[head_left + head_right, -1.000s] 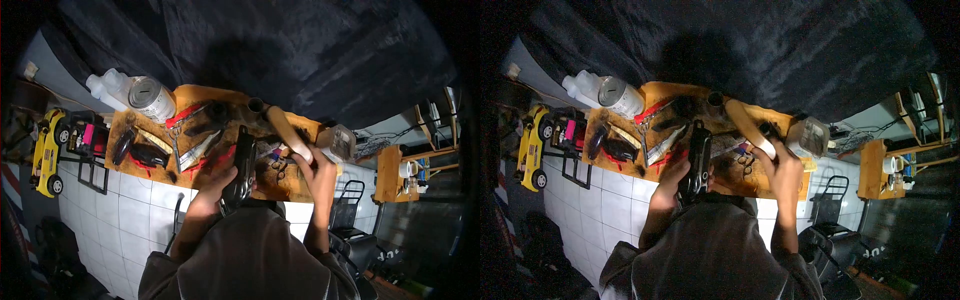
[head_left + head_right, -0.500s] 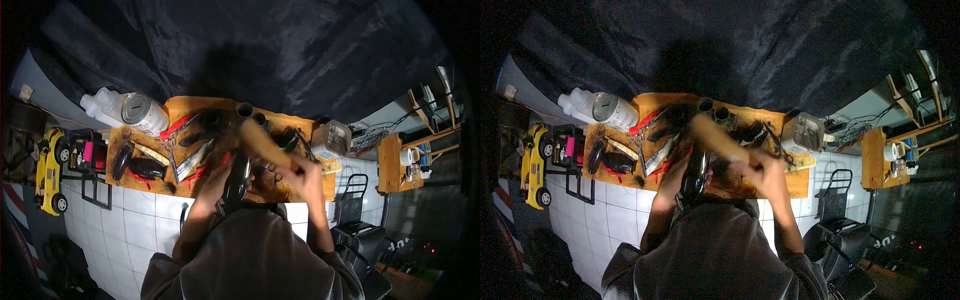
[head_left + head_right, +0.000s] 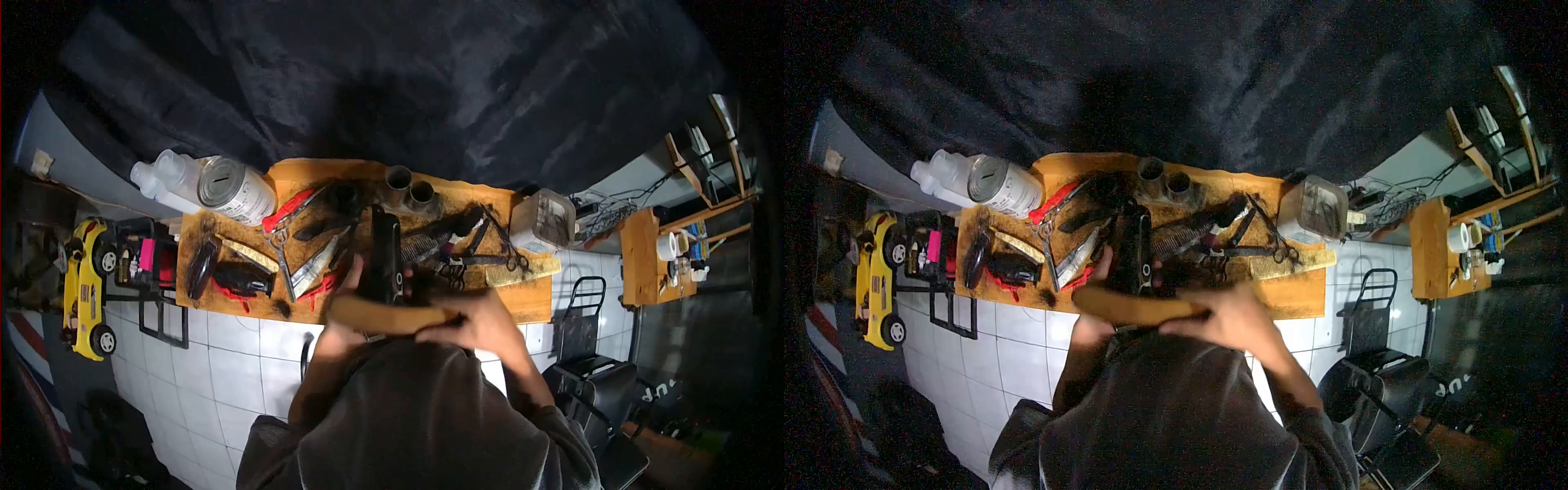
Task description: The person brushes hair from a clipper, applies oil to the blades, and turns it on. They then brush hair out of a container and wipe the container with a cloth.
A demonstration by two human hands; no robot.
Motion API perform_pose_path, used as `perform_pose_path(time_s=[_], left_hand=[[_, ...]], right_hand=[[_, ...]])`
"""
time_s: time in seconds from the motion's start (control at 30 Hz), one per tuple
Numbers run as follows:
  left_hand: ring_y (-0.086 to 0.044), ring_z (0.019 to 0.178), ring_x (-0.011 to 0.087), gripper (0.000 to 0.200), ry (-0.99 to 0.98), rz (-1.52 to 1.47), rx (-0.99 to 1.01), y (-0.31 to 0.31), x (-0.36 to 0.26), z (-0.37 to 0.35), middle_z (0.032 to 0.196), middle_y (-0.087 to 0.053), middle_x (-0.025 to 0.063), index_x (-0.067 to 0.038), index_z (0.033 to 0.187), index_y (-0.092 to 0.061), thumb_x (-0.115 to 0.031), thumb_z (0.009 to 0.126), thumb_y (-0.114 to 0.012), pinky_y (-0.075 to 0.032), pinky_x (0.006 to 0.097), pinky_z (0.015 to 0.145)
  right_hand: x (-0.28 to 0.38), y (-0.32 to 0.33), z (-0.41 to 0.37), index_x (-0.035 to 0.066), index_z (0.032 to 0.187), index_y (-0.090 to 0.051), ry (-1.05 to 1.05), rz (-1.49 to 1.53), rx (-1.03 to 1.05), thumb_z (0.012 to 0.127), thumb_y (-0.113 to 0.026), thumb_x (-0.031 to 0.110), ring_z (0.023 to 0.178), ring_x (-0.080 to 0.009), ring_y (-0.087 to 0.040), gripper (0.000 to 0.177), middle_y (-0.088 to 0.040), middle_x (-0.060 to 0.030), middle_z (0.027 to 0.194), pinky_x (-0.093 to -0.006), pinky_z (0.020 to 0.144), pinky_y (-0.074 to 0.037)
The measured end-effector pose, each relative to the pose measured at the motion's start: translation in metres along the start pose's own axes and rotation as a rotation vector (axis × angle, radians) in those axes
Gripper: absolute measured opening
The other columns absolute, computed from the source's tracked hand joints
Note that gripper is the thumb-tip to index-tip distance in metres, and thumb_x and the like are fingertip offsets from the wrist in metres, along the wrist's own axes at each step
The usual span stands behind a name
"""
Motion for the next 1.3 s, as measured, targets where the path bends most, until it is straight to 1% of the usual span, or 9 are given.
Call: perform_pose_path(time_s=[0.27,0.37,0.53,0.67,0.73,0.87,1.1,1.27,1.3], left_hand=[[-0.063,0.084,0.0212,0.051,-0.115,0.354,0.060,-0.032,0.004,-0.017,0.097,-0.061,0.0121,-0.002,0.120,-0.052,-0.046,0.095,-0.046,-0.055,0.0337,0.072],[-0.064,0.083,0.0196,0.044,-0.060,0.183,-0.080,-0.027,0.005,-0.011,0.096,-0.062,0.0102,-0.005,0.115,-0.056,-0.044,0.095,-0.048,-0.055,0.0330,0.074],[-0.064,0.087,0.0184,0.046,-0.083,0.174,-0.186,-0.026,-0.003,-0.015,0.100,-0.065,0.0079,-0.010,0.116,-0.058,-0.049,0.093,-0.050,-0.054,0.0305,0.074],[-0.063,0.081,0.0193,0.050,-0.114,0.314,-0.271,0.006,-0.006,-0.006,0.094,-0.063,0.0086,-0.005,0.113,-0.057,-0.050,0.093,-0.049,-0.054,0.0313,0.071],[-0.062,0.080,0.0223,0.056,-0.088,0.297,-0.221,-0.020,-0.001,-0.015,0.092,-0.061,0.0113,-0.001,0.121,-0.052,-0.049,0.093,-0.049,-0.053,0.0336,0.072],[-0.063,0.087,0.0241,0.059,0.047,-0.001,0.141,-0.038,0.012,-0.005,0.098,-0.061,0.0141,-0.001,0.127,-0.047,-0.049,0.093,-0.048,-0.053,0.0362,0.073],[-0.063,0.076,0.0174,0.053,-0.168,0.211,-0.377,0.000,-0.020,0.001,0.088,-0.063,0.0084,-0.006,0.120,-0.051,-0.052,0.094,-0.045,-0.053,0.0301,0.067],[-0.062,0.076,0.0175,0.067,-0.287,0.386,-0.121,-0.006,-0.023,0.012,0.091,-0.062,0.0072,-0.004,0.132,-0.044,-0.057,0.091,-0.047,-0.053,0.0308,0.066],[-0.062,0.074,0.0151,0.047,-0.293,0.323,-0.179,-0.011,-0.023,0.008,0.082,-0.063,0.0055,-0.008,0.110,-0.056,-0.051,0.096,-0.042,-0.052,0.0296,0.068]], right_hand=[[-0.050,0.066,0.022,-0.002,0.089,-0.067,-0.209,0.035,-0.575,0.078,-0.077,0.025,0.051,-0.0186,-0.062,0.030,-0.061,-0.0168,0.060,-0.0320,0.048,-0.045],[-0.051,0.037,0.015,0.000,0.100,-0.066,-0.270,0.085,-0.253,0.075,-0.077,0.038,0.061,-0.0239,-0.066,0.047,-0.067,-0.0176,0.075,-0.0351,0.057,-0.049],[0.034,0.009,-0.007,0.003,0.086,-0.065,0.352,0.128,-0.192,0.061,-0.085,0.042,0.063,-0.0313,-0.064,0.050,-0.064,-0.0134,0.070,-0.0323,0.057,-0.050],[-0.011,-0.010,-0.005,0.002,0.086,-0.066,-0.096,-0.017,0.018,0.059,-0.086,0.043,0.062,-0.0279,-0.064,0.053,-0.064,-0.0133,0.070,-0.0322,0.056,-0.049],[-0.015,0.016,0.005,0.001,0.090,-0.066,0.057,-0.065,-0.299,0.072,-0.077,0.047,0.055,-0.0256,-0.066,0.051,-0.065,-0.0155,0.063,-0.0356,0.050,-0.052],[-0.059,0.058,0.011,0.000,0.078,-0.062,-0.303,-0.175,-0.583,0.076,-0.077,0.037,0.054,-0.0245,-0.066,0.040,-0.064,-0.0161,0.063,-0.0347,0.049,-0.050],[0.005,0.013,-0.011,0.000,0.087,-0.068,0.005,0.021,-0.207,0.060,-0.087,0.036,0.065,-0.0214,-0.066,0.050,-0.066,-0.0111,0.076,-0.0312,0.061,-0.052],[0.014,-0.002,-0.011,-0.001,0.090,-0.067,0.158,0.015,-0.274,0.058,-0.088,0.035,0.067,-0.0250,-0.066,0.053,-0.066,-0.0114,0.077,-0.0327,0.062,-0.053],[-0.004,-0.006,-0.012,-0.001,0.090,-0.067,0.093,0.028,-0.287,0.058,-0.088,0.034,0.068,-0.0252,-0.067,0.052,-0.066,-0.0118,0.077,-0.0326,0.062,-0.053]])
Point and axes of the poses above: each hand's wrist, its own z-axis towards the middle knuckle, its own y-axis out of the back of the hand, x = y × z, the point moved 9 cm from there along z, towards the middle knuckle
